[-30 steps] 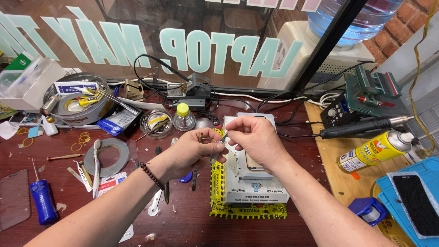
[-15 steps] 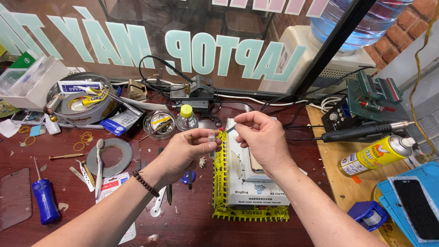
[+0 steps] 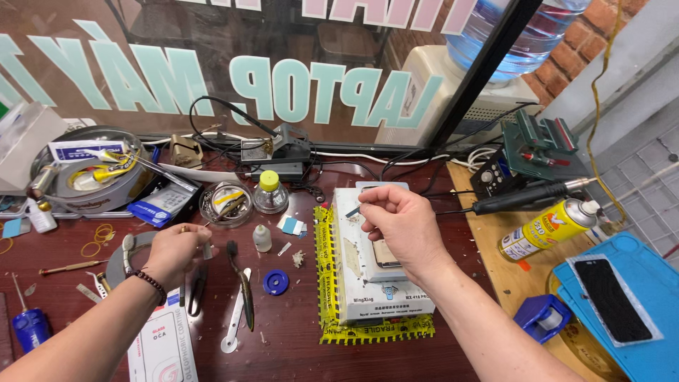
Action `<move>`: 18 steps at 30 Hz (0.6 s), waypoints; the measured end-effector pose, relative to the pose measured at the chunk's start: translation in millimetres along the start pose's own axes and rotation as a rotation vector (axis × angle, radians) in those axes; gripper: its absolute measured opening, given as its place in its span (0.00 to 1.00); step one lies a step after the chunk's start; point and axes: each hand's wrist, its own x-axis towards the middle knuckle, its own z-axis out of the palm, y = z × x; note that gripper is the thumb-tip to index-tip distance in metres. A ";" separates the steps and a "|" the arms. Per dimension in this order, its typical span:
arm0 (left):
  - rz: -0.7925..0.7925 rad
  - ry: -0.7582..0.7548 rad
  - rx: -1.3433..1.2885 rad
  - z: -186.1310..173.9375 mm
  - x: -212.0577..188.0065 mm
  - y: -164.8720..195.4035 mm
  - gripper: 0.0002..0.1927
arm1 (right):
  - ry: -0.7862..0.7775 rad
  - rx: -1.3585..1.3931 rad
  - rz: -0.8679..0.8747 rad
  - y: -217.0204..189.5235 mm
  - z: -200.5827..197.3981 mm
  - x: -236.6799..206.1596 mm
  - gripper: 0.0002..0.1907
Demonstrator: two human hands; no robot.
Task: The person cleans a phone display with a cloth, lifts the separated screen off the phone frame, and sets it on a blue mat. They then clean the frame, peel adhesive residue by hand, and use a hot air gun and a wire saw to cut the old adhesive around the frame on a mold.
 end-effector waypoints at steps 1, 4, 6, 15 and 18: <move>-0.028 -0.006 -0.035 1.7 5.6 -4.6 0.04 | 0.010 -0.001 0.007 -0.1 -1.5 -1.7 0.07; 0.033 -0.066 -0.047 0.7 13.0 -12.1 0.07 | 0.046 0.019 0.019 1.0 -5.7 -6.9 0.07; 0.095 -0.107 -0.045 2.0 9.8 -12.5 0.09 | 0.066 0.035 0.027 2.8 -8.6 -11.5 0.06; 0.351 -0.286 -0.022 32.5 -69.2 59.2 0.15 | -0.146 -0.122 0.038 1.2 33.2 -9.1 0.17; 0.404 -0.395 -0.031 46.6 -102.6 84.5 0.12 | -0.310 -0.304 -0.044 -1.9 67.5 -2.2 0.19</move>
